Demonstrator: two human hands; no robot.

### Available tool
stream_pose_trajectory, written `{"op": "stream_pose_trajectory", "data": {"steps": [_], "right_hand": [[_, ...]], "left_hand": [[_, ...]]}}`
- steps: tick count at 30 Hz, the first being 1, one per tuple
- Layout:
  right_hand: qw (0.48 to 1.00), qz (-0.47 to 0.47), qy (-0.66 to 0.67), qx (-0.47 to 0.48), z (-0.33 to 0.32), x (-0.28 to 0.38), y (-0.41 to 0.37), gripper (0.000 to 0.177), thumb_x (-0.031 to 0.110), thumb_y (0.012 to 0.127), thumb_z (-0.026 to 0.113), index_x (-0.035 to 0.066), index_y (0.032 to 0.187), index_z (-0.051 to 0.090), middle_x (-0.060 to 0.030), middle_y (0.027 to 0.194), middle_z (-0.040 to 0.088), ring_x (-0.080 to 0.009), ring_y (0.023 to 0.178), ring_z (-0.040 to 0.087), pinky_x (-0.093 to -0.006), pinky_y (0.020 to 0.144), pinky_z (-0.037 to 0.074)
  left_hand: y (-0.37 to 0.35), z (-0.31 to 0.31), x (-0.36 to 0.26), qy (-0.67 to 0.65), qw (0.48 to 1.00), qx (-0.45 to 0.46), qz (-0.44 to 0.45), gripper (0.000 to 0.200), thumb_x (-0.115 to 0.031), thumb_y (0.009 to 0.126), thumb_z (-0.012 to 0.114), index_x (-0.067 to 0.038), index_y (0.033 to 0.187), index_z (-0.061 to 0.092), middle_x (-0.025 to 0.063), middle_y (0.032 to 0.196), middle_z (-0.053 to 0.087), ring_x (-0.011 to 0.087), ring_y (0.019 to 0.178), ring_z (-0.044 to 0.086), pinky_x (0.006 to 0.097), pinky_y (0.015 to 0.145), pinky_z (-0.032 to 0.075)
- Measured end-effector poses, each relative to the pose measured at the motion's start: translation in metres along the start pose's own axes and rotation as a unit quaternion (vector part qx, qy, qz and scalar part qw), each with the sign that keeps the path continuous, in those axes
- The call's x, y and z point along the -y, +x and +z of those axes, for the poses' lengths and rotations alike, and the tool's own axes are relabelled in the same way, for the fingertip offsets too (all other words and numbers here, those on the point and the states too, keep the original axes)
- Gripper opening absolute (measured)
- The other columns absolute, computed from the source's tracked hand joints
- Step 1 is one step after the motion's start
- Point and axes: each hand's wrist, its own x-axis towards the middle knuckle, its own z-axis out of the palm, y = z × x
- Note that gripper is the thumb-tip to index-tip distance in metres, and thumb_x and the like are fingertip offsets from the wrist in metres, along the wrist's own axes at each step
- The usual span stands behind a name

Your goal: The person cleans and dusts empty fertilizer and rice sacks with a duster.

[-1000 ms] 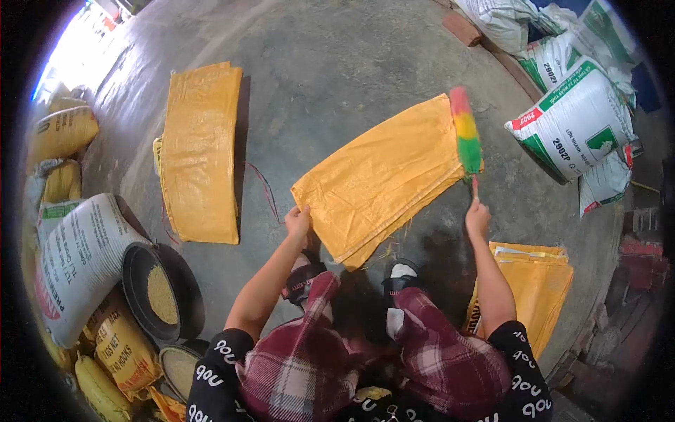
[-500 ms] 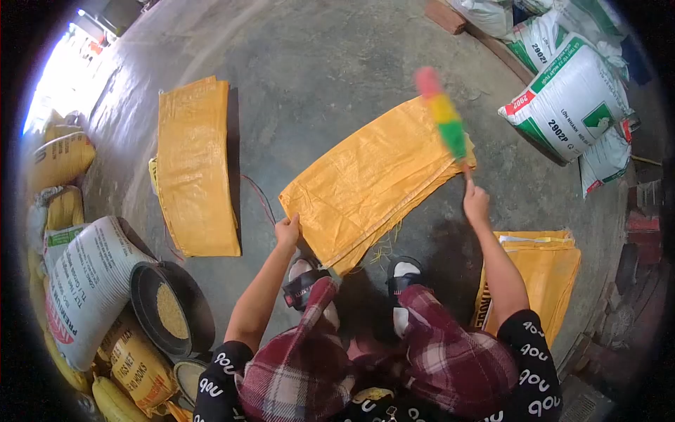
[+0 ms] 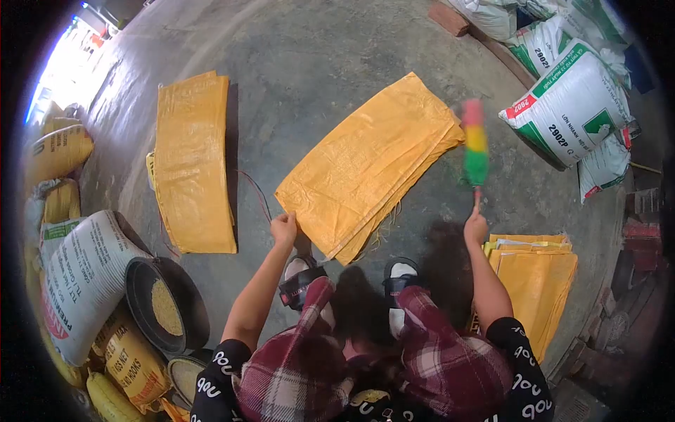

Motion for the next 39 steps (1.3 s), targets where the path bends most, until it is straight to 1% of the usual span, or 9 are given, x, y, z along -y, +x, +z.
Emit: {"op": "stream_pose_trajectory", "data": {"steps": [4,6,7,9,12,16,23,26,39], "right_hand": [[0.991,0.079,0.092,-0.065,-0.017,0.002,0.016,0.053,0.038,0.089,0.035,-0.006,0.067,0.056,-0.0234,0.060,0.054,-0.0418,0.061,0.053,-0.0474,0.057,0.038],[0.984,0.089,0.138,-0.070,-0.021,0.000,0.011,0.053,0.038,0.089,0.035,-0.005,0.068,0.057,-0.0212,0.059,0.054,-0.0402,0.060,0.053,-0.0452,0.055,0.038],[0.988,0.051,0.135,-0.055,-0.021,-0.002,0.005,0.054,0.038,0.090,0.035,-0.004,0.060,0.052,-0.0171,0.053,0.050,-0.0339,0.053,0.051,-0.0415,0.054,0.037],[0.991,0.012,0.131,-0.034,-0.022,-0.004,-0.009,0.056,0.037,0.090,0.035,-0.002,0.053,0.047,-0.0129,0.047,0.045,-0.0277,0.047,0.049,-0.0379,0.052,0.037],[0.992,-0.035,0.121,0.008,-0.024,0.002,-0.028,0.054,0.035,0.090,0.036,-0.001,0.051,0.046,-0.0106,0.046,0.045,-0.0223,0.046,0.048,-0.0355,0.051,0.037],[0.988,-0.047,0.143,0.043,-0.027,0.008,-0.042,0.051,0.034,0.091,0.035,-0.002,0.057,0.050,-0.0143,0.050,0.048,-0.0293,0.049,0.051,-0.0387,0.050,0.037],[0.987,-0.034,0.158,0.011,-0.036,0.004,-0.030,0.052,0.033,0.091,0.036,-0.001,0.054,0.047,-0.0107,0.047,0.045,-0.0241,0.046,0.048,-0.0364,0.050,0.037],[0.983,-0.023,0.181,0.004,-0.041,0.007,-0.029,0.052,0.032,0.091,0.036,0.000,0.052,0.046,-0.0093,0.046,0.043,-0.0219,0.045,0.046,-0.0350,0.050,0.036],[0.980,-0.040,0.196,-0.001,-0.041,0.005,-0.034,0.051,0.031,0.091,0.037,0.000,0.052,0.047,-0.0077,0.045,0.042,-0.0191,0.044,0.043,-0.0334,0.049,0.035]], "left_hand": [[-0.057,-0.021,-0.043,0.112,0.984,-0.046,0.132,0.030,-0.014,0.079,0.057,-0.001,0.106,0.054,0.0143,0.086,0.061,0.0255,0.073,0.060,0.0326,0.059,0.047],[-0.079,-0.032,-0.059,0.164,0.946,-0.022,0.280,0.043,-0.012,0.075,0.056,-0.003,0.116,0.045,0.0173,0.116,0.049,0.0338,0.102,0.049,0.0385,0.080,0.042],[-0.080,-0.032,-0.058,0.166,0.946,-0.020,0.277,0.043,-0.012,0.075,0.056,-0.003,0.116,0.045,0.0173,0.116,0.049,0.0338,0.102,0.049,0.0385,0.080,0.042],[-0.079,-0.033,-0.057,0.373,0.749,0.113,0.536,0.044,-0.012,0.076,0.052,-0.006,0.118,0.043,0.0131,0.132,0.033,0.0304,0.119,0.035,0.0411,0.092,0.033],[-0.083,-0.010,-0.056,0.352,0.738,0.109,0.565,0.039,-0.012,0.077,0.048,-0.007,0.116,0.046,0.0109,0.127,0.039,0.0286,0.121,0.032,0.0431,0.096,0.027],[-0.072,0.005,-0.055,0.397,0.686,0.150,0.591,0.043,-0.017,0.079,0.050,-0.008,0.121,0.043,0.0107,0.128,0.040,0.0282,0.121,0.035,0.0431,0.098,0.028],[-0.060,0.005,-0.079,0.317,0.747,0.278,0.514,0.048,-0.013,0.069,0.060,-0.011,0.116,0.050,0.0078,0.118,0.051,0.0253,0.109,0.048,0.0342,0.085,0.044],[-0.055,0.005,-0.087,0.311,0.734,0.310,0.519,0.045,-0.012,0.068,0.060,-0.012,0.112,0.054,0.0083,0.114,0.054,0.0248,0.105,0.051,0.0326,0.085,0.045],[-0.081,0.023,-0.081,0.392,0.632,0.251,0.620,0.062,-0.028,0.064,0.064,-0.005,0.118,0.044,0.0090,0.124,0.043,0.0246,0.115,0.039,0.0356,0.090,0.037]]}}
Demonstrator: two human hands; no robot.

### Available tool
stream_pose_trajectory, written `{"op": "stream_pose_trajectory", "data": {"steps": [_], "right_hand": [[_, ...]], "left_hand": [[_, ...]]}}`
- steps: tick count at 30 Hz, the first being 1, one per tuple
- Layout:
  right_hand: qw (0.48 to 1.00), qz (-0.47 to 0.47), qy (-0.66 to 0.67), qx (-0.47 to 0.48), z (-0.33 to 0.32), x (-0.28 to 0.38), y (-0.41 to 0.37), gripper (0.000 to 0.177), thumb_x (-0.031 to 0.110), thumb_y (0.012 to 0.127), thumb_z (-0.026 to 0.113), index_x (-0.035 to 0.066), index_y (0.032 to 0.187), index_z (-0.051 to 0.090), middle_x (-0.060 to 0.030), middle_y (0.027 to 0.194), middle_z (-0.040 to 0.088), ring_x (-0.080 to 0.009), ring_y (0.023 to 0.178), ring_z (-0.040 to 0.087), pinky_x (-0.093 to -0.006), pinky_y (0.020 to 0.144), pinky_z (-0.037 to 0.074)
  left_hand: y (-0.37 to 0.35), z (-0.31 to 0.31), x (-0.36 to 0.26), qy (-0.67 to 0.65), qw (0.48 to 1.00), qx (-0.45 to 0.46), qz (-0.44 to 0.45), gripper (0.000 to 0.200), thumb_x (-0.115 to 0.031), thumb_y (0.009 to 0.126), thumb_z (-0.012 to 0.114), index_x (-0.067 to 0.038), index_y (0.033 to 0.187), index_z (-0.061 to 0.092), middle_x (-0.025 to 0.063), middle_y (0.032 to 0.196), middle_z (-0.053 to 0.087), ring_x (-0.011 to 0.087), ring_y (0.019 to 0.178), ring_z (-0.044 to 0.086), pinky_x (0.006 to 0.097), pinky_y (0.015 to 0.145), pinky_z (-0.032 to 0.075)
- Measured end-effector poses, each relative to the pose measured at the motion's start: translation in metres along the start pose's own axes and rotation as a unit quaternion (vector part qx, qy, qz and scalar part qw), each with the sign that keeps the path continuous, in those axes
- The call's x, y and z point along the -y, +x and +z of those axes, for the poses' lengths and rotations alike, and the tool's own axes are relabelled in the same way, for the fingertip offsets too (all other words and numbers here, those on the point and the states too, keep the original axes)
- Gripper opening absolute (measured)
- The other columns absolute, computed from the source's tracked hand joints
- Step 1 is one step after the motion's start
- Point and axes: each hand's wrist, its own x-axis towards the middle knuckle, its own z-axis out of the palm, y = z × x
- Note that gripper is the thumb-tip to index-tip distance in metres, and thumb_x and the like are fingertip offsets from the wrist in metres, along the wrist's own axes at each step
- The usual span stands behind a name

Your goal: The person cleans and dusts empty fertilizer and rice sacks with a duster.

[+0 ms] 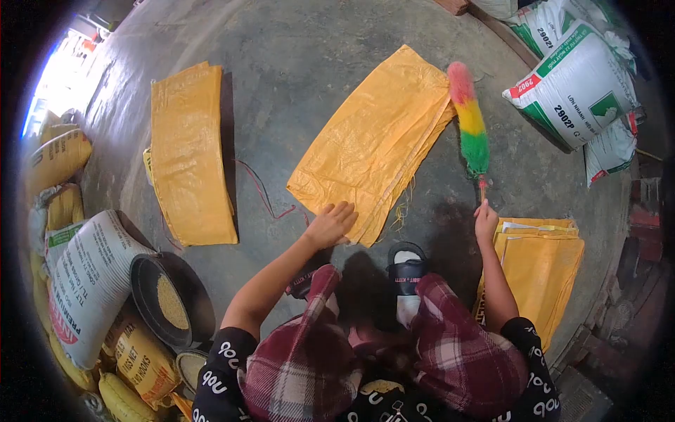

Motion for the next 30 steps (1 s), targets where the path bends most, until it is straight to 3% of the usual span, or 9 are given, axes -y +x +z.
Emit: {"op": "stream_pose_trajectory", "data": {"steps": [7,10,12,17,19,21,24,26,30], "right_hand": [[1.000,-0.004,-0.001,0.005,-0.001,0.002,-0.002,0.050,0.030,0.091,0.037,0.000,0.052,0.047,-0.0079,0.045,0.043,-0.0190,0.044,0.044,-0.0327,0.048,0.035],[1.000,-0.002,0.006,0.006,-0.003,0.004,-0.003,0.050,0.030,0.091,0.037,0.000,0.052,0.046,-0.0071,0.045,0.043,-0.0183,0.045,0.044,-0.0326,0.048,0.035],[1.000,-0.011,0.013,0.000,-0.006,0.003,-0.003,0.050,0.030,0.092,0.037,0.000,0.052,0.045,-0.0061,0.045,0.043,-0.0176,0.045,0.043,-0.0325,0.048,0.034],[0.985,0.080,0.103,0.117,-0.035,-0.022,0.000,0.053,0.034,0.091,0.037,0.003,0.048,0.043,-0.0010,0.043,0.039,-0.0116,0.042,0.039,-0.0285,0.043,0.030],[0.965,0.153,0.127,0.172,-0.062,-0.007,0.002,0.055,0.036,0.091,0.038,0.003,0.047,0.045,0.0008,0.040,0.036,-0.0085,0.036,0.034,-0.0245,0.038,0.026],[0.914,0.166,0.188,0.319,-0.088,0.002,0.004,0.056,0.038,0.090,0.040,0.002,0.048,0.049,0.0026,0.038,0.033,-0.0061,0.032,0.029,-0.0221,0.034,0.022],[0.886,0.150,0.178,0.402,-0.120,0.036,0.003,0.055,0.040,0.089,0.043,-0.001,0.055,0.057,0.0036,0.038,0.033,-0.0054,0.033,0.028,-0.0218,0.034,0.021],[0.848,0.151,0.144,0.487,-0.123,0.041,0.006,0.052,0.041,0.088,0.045,-0.003,0.066,0.064,0.0046,0.039,0.032,-0.0057,0.033,0.028,-0.0221,0.034,0.021],[0.851,0.160,-0.053,0.497,-0.078,0.071,0.004,0.047,0.044,0.084,0.050,0.002,0.071,0.068,0.0009,0.040,0.037,-0.0109,0.036,0.037,-0.0268,0.037,0.028]], "left_hand": [[0.008,0.023,-0.027,-0.025,0.997,-0.041,-0.068,0.058,-0.030,0.070,0.060,-0.005,0.120,0.042,0.0099,0.124,0.043,0.0274,0.117,0.038,0.0400,0.093,0.033],[0.019,0.020,-0.020,-0.057,0.990,-0.123,-0.049,0.036,-0.026,0.075,0.057,-0.005,0.105,0.054,0.0131,0.105,0.056,0.0268,0.100,0.053,0.0375,0.081,0.043],[0.029,0.006,-0.013,-0.253,0.934,-0.105,-0.230,0.020,-0.022,0.081,0.052,-0.003,0.085,0.058,0.0163,0.076,0.058,0.0271,0.072,0.059,0.0360,0.063,0.045],[0.040,-0.022,0.012,-0.356,0.867,-0.174,-0.303,0.033,-0.026,0.087,0.046,0.001,0.070,0.052,0.0188,0.056,0.051,0.0300,0.050,0.051,0.0380,0.050,0.040],[0.045,-0.031,0.028,-0.389,0.787,-0.215,-0.428,0.032,-0.025,0.088,0.046,0.002,0.073,0.054,0.0129,0.058,0.054,0.0176,0.053,0.052,0.0341,0.052,0.041],[0.052,-0.046,0.042,-0.491,0.646,-0.449,-0.373,0.033,-0.026,0.089,0.046,0.003,0.077,0.056,0.0065,0.065,0.057,0.0107,0.065,0.051,0.0304,0.056,0.042],[0.050,-0.087,0.073,-0.549,0.554,-0.511,-0.361,0.033,-0.027,0.090,0.045,0.004,0.093,0.055,0.0087,0.087,0.059,0.0165,0.076,0.055,0.0307,0.064,0.046],[0.045,-0.114,0.087,-0.652,0.333,-0.602,-0.318,0.038,-0.028,0.090,0.044,0.006,0.108,0.047,0.0146,0.105,0.054,0.0229,0.090,0.056,0.0352,0.073,0.048],[0.011,-0.093,0.138,-0.639,0.260,-0.616,-0.381,0.044,-0.029,0.091,0.041,0.007,0.117,0.038,0.0146,0.117,0.048,0.0279,0.097,0.055,0.0426,0.081,0.047]]}}
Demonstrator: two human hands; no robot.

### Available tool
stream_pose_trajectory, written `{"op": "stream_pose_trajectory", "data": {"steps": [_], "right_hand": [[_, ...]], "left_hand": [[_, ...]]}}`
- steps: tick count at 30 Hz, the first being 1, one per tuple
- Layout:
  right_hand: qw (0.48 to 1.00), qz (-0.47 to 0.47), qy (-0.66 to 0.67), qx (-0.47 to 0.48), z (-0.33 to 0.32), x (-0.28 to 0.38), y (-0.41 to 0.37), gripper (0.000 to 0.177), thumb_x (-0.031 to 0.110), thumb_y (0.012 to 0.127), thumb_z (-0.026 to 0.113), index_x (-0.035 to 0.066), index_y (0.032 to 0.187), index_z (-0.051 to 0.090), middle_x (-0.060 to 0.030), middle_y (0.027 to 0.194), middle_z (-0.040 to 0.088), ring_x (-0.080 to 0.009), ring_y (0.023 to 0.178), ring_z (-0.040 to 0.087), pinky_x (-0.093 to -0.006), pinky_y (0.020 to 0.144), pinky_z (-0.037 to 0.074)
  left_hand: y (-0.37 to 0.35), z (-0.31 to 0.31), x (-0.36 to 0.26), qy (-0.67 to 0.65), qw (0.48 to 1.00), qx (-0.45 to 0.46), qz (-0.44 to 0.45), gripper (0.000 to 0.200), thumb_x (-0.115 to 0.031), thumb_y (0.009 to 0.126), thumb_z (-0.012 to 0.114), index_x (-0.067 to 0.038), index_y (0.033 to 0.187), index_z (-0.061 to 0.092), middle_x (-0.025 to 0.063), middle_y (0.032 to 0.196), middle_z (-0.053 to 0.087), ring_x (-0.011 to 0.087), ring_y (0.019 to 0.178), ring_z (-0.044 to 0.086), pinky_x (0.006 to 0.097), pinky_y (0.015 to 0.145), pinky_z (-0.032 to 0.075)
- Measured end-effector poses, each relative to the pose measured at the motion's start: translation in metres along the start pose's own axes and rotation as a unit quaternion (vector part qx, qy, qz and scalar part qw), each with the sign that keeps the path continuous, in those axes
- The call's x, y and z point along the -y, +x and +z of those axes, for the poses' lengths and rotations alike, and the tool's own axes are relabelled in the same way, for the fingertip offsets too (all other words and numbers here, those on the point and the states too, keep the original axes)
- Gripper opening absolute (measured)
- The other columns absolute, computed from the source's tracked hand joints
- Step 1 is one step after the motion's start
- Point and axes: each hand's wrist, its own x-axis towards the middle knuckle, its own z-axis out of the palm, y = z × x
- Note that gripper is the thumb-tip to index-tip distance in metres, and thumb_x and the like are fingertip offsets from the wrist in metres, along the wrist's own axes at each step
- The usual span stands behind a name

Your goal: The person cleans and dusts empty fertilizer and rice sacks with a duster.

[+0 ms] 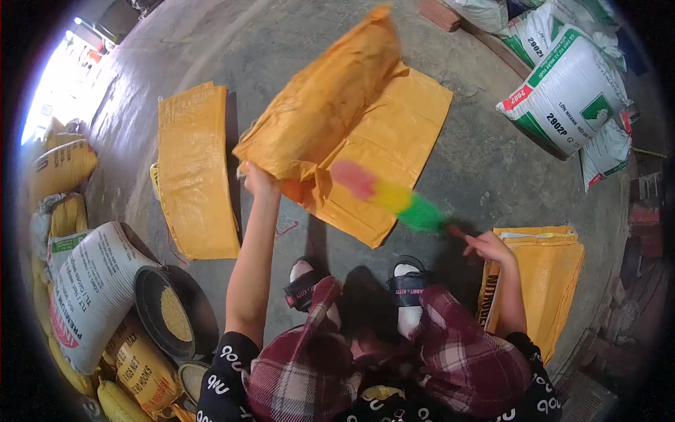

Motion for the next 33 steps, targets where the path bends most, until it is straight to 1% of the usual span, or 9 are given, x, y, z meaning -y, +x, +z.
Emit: {"op": "stream_pose_trajectory", "data": {"steps": [4,10,14,16,19,23,27,29,33], "right_hand": [[0.985,-0.035,-0.115,-0.123,0.032,-0.008,0.033,0.045,0.045,0.080,0.053,0.005,0.064,0.067,-0.0092,0.045,0.048,-0.0247,0.051,0.054,-0.0353,0.056,0.042],[0.965,-0.080,-0.124,-0.218,0.033,-0.025,0.035,0.049,0.045,0.077,0.056,0.001,0.057,0.060,-0.0149,0.048,0.050,-0.0295,0.045,0.051,-0.0361,0.049,0.040],[0.941,-0.101,-0.187,-0.262,0.038,-0.025,0.038,0.049,0.043,0.077,0.057,-0.002,0.057,0.057,-0.0179,0.049,0.049,-0.0343,0.046,0.051,-0.0376,0.047,0.039],[0.914,-0.145,-0.231,-0.300,0.044,-0.001,0.024,0.047,0.041,0.076,0.058,-0.002,0.058,0.056,-0.0199,0.053,0.049,-0.0373,0.051,0.051,-0.0387,0.046,0.038],[0.919,-0.218,-0.202,-0.257,0.060,0.009,0.024,0.044,0.040,0.077,0.058,-0.001,0.061,0.058,-0.0196,0.055,0.052,-0.0366,0.054,0.054,-0.0396,0.047,0.039],[0.906,-0.237,-0.223,-0.271,0.087,0.013,0.034,0.043,0.041,0.077,0.057,0.000,0.062,0.059,-0.0203,0.058,0.053,-0.0362,0.057,0.056,-0.0411,0.048,0.040],[0.923,-0.167,-0.254,-0.235,0.088,-0.016,0.055,0.047,0.044,0.077,0.056,0.000,0.060,0.059,-0.0211,0.058,0.053,-0.0367,0.060,0.056,-0.0430,0.050,0.041],[0.924,-0.171,-0.256,-0.228,0.083,-0.032,0.058,0.049,0.045,0.077,0.055,-0.001,0.059,0.058,-0.0213,0.058,0.052,-0.0372,0.060,0.056,-0.0434,0.050,0.040],[0.927,-0.169,-0.250,-0.225,0.072,-0.027,0.052,0.052,0.044,0.078,0.055,-0.003,0.058,0.055,-0.0218,0.056,0.050,-0.0383,0.057,0.054,-0.0437,0.049,0.038]], "left_hand": [[0.011,-0.047,0.010,-0.054,0.987,-0.153,-0.015,0.053,-0.032,0.088,0.043,0.006,0.123,0.032,0.0164,0.118,0.047,0.0303,0.102,0.052,0.0425,0.083,0.047],[0.034,-0.102,0.011,0.021,0.947,-0.316,-0.059,0.051,-0.032,0.087,0.046,0.008,0.118,0.037,0.0158,0.116,0.048,0.0308,0.098,0.054,0.0411,0.080,0.049],[0.024,-0.106,0.007,-0.007,0.955,-0.295,-0.042,0.055,-0.037,0.083,0.054,0.002,0.118,0.038,0.0138,0.113,0.051,0.0276,0.095,0.055,0.0397,0.076,0.049],[0.020,-0.112,0.008,0.218,0.954,-0.202,0.041,0.049,-0.036,0.079,0.059,0.000,0.110,0.046,0.0118,0.105,0.055,0.0253,0.088,0.057,0.0373,0.071,0.049],[0.040,-0.135,0.021,0.219,0.965,-0.146,-0.017,0.055,-0.029,0.069,0.071,0.004,0.107,0.050,0.0112,0.109,0.054,0.0217,0.093,0.055,0.0317,0.077,0.046],[0.049,-0.139,0.017,0.161,0.964,-0.171,-0.124,0.039,-0.015,0.070,0.066,0.002,0.102,0.051,0.0100,0.096,0.057,0.0227,0.083,0.057,0.0352,0.068,0.046],[0.067,-0.157,0.024,0.184,0.961,-0.166,-0.122,0.033,-0.011,0.070,0.065,0.000,0.099,0.052,0.0091,0.089,0.057,0.0214,0.072,0.058,0.0341,0.057,0.046],[0.063,-0.158,0.025,0.222,0.963,-0.148,-0.044,0.022,-0.019,0.074,0.062,-0.003,0.085,0.051,0.0096,0.063,0.055,0.0197,0.048,0.050,0.0340,0.045,0.042],[0.058,-0.168,0.024,0.221,0.954,-0.156,-0.128,0.036,-0.022,0.073,0.067,-0.004,0.099,0.051,0.0077,0.082,0.058,0.0172,0.057,0.057,0.0301,0.045,0.045]]}}
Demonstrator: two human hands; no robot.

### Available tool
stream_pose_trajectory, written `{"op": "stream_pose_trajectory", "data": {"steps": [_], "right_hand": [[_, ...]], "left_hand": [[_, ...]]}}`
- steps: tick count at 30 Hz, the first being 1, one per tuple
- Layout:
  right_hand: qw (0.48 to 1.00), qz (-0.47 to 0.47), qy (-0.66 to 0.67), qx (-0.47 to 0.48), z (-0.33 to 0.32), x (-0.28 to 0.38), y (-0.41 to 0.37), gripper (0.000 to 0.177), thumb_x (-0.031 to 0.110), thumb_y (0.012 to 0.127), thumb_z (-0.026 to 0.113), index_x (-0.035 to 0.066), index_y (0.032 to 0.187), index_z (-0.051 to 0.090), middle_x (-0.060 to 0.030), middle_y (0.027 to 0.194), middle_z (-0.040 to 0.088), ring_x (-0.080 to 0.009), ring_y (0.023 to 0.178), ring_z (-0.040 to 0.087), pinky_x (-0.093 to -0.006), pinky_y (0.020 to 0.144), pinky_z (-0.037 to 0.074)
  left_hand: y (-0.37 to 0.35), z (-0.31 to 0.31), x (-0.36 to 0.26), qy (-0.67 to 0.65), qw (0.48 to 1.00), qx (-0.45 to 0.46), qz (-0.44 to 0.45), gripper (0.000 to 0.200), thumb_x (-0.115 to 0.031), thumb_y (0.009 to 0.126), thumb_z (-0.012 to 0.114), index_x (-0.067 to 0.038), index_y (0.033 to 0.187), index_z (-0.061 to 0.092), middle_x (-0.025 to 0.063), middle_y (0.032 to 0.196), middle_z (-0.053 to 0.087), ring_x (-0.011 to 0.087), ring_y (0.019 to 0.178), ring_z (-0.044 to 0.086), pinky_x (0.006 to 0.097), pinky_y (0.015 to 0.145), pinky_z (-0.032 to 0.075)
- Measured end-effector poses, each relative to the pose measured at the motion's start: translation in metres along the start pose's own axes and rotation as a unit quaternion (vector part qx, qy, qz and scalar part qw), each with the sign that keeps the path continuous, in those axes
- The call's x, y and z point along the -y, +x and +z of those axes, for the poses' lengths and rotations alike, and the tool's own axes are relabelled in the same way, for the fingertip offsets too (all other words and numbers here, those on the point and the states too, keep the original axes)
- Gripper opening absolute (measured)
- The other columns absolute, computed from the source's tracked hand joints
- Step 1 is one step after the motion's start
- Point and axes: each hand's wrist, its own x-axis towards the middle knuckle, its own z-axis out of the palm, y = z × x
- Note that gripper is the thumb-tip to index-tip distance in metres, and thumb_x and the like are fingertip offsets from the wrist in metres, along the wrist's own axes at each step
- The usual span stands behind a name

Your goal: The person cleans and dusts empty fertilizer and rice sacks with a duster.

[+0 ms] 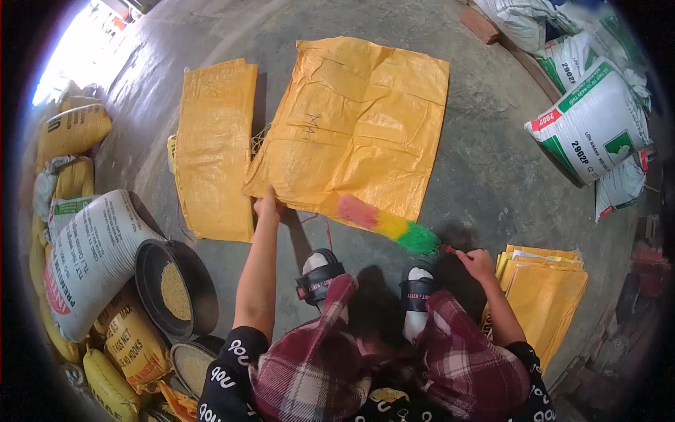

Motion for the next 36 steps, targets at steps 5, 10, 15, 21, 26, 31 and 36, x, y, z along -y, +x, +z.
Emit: {"op": "stream_pose_trajectory", "data": {"steps": [5,10,15,21,26,31,36], "right_hand": [[0.999,-0.019,0.024,-0.011,0.002,-0.002,0.009,0.051,0.041,0.080,0.053,-0.005,0.058,0.052,-0.0222,0.055,0.047,-0.0386,0.053,0.051,-0.0422,0.049,0.038],[0.989,0.048,0.140,-0.013,0.026,0.032,0.027,0.048,0.038,0.084,0.048,-0.004,0.061,0.054,-0.0177,0.054,0.053,-0.0335,0.053,0.055,-0.0398,0.050,0.039],[0.982,0.085,0.168,0.024,0.055,0.047,0.023,0.048,0.037,0.086,0.045,-0.003,0.061,0.055,-0.0156,0.053,0.053,-0.0306,0.054,0.057,-0.0392,0.053,0.041],[0.983,0.124,0.134,-0.025,0.037,0.019,-0.002,0.049,0.037,0.085,0.046,-0.003,0.059,0.052,-0.0168,0.052,0.052,-0.0317,0.052,0.055,-0.0400,0.051,0.040],[0.988,0.008,0.078,-0.134,0.015,0.015,-0.017,0.040,0.029,0.084,0.049,-0.001,0.057,0.048,-0.0183,0.052,0.049,-0.0364,0.053,0.052,-0.0405,0.048,0.038],[0.979,-0.155,0.062,-0.119,0.014,0.052,0.005,0.024,0.020,0.081,0.051,0.002,0.066,0.047,-0.0183,0.059,0.052,-0.0378,0.057,0.052,-0.0426,0.049,0.040],[0.984,-0.157,-0.081,-0.008,0.036,0.072,0.056,0.019,0.022,0.081,0.049,0.004,0.077,0.051,-0.0189,0.070,0.056,-0.0383,0.066,0.055,-0.0461,0.054,0.043]], "left_hand": [[-0.086,0.018,0.019,0.064,0.991,0.112,0.021,0.052,-0.036,0.074,0.066,-0.006,0.110,0.044,0.0094,0.094,0.056,0.0204,0.074,0.059,0.0340,0.060,0.050],[-0.109,0.046,0.079,0.049,0.976,0.091,0.193,0.054,-0.026,0.075,0.067,-0.005,0.114,0.037,0.0093,0.102,0.053,0.0214,0.083,0.057,0.0332,0.069,0.048],[-0.127,0.053,0.087,0.186,0.961,0.062,0.195,0.052,-0.009,0.073,0.063,-0.001,0.117,0.035,0.0133,0.109,0.052,0.0243,0.092,0.056,0.0332,0.075,0.046],[-0.084,0.027,0.077,0.332,0.906,0.099,0.243,0.038,-0.001,0.073,0.058,0.004,0.108,0.047,0.0136,0.100,0.058,0.0254,0.090,0.057,0.0321,0.076,0.045],[-0.083,0.012,0.038,0.304,0.899,0.278,0.149,0.031,0.000,0.075,0.057,0.002,0.105,0.051,0.0100,0.095,0.060,0.0199,0.087,0.058,0.0298,0.072,0.046],[-0.076,0.012,0.025,0.316,0.783,0.528,0.092,0.026,-0.001,0.077,0.058,-0.003,0.102,0.054,0.0065,0.092,0.060,0.0156,0.077,0.058,0.0281,0.068,0.047],[-0.075,0.005,0.040,0.365,0.776,0.502,0.111,0.022,-0.001,0.077,0.058,-0.004,0.098,0.053,0.0035,0.083,0.058,0.0134,0.072,0.057,0.0273,0.063,0.048]]}}
